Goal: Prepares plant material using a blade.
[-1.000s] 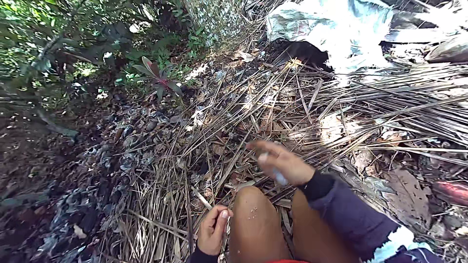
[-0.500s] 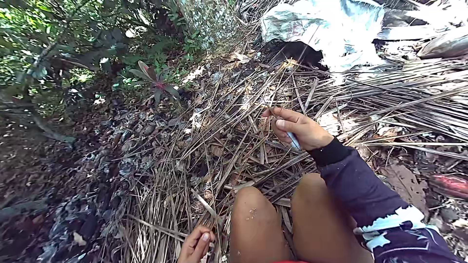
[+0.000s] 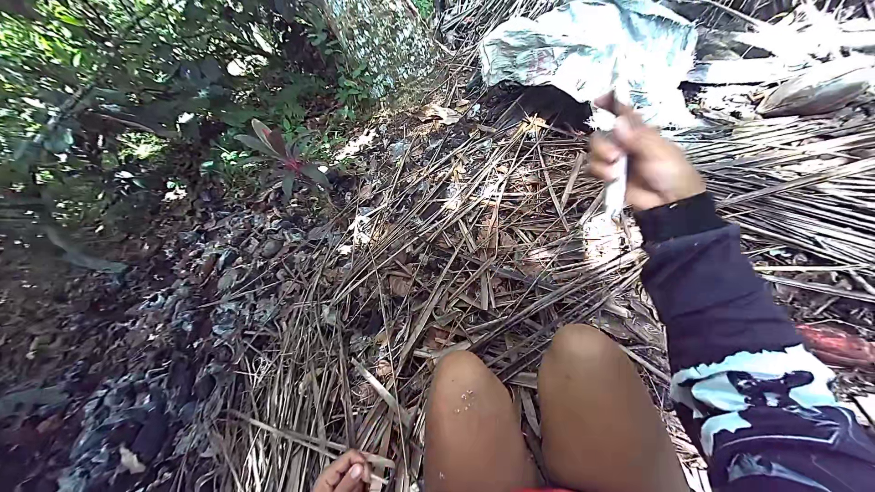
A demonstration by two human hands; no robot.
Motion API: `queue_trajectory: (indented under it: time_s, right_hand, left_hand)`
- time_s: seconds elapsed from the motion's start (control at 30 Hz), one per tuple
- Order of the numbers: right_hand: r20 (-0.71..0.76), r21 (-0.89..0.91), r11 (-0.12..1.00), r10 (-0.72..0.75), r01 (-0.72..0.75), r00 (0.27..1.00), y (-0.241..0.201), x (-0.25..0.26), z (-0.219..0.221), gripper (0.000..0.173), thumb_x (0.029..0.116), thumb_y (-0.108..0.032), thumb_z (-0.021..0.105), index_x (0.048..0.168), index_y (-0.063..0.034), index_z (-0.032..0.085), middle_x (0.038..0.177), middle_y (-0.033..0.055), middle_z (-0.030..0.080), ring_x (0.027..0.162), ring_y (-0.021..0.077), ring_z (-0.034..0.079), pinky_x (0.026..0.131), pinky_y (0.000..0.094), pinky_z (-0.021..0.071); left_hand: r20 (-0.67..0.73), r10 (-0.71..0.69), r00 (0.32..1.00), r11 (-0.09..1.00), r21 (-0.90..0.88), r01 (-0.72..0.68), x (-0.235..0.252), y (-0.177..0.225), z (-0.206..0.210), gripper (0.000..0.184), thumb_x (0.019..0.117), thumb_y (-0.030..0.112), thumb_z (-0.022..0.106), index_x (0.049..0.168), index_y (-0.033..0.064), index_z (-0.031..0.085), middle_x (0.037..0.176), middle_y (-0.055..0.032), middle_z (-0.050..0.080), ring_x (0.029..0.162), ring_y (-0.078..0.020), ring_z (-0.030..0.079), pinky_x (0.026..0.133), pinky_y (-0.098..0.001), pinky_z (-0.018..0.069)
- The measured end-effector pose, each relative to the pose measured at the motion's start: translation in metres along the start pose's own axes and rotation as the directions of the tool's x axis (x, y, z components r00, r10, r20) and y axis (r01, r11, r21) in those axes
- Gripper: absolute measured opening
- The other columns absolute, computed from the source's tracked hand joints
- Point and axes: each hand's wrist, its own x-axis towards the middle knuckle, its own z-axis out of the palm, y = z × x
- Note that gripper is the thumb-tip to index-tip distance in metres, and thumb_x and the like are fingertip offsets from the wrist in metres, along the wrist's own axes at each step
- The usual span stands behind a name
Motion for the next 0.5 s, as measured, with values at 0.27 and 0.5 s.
queue_trajectory:
  time_s: [0.27,0.5]
  right_hand:
    - [0.058,-0.065,0.991,0.124,-0.120,0.991,0.008,-0.045,0.060,0.039,0.1049,-0.028,0.039,0.142,-0.0184,0.047,0.060,-0.0132,0.046,0.046,-0.0015,0.044,0.045,0.0170,0.0426]
    - [0.704,0.159,0.668,0.439,-0.727,0.557,0.073,-0.123,0.205,0.044,0.1059,-0.021,0.043,0.146,-0.0040,0.046,0.073,-0.0086,0.051,0.054,-0.0008,0.046,0.050,0.0150,0.0416]
  left_hand:
    - [-0.237,0.557,0.796,0.699,0.652,-0.294,0.034,0.120,-0.028,0.025,0.1068,0.032,0.054,0.113,0.0139,0.069,0.098,0.0117,0.072,0.082,0.0035,0.067,0.075,-0.0202,0.0587]
    - [-0.179,0.949,0.261,0.314,0.629,-0.711,0.071,0.188,0.029,0.017,0.1093,0.023,0.048,0.118,0.0236,0.063,0.108,0.0096,0.074,0.089,-0.0062,0.073,0.076,-0.0203,0.0613]
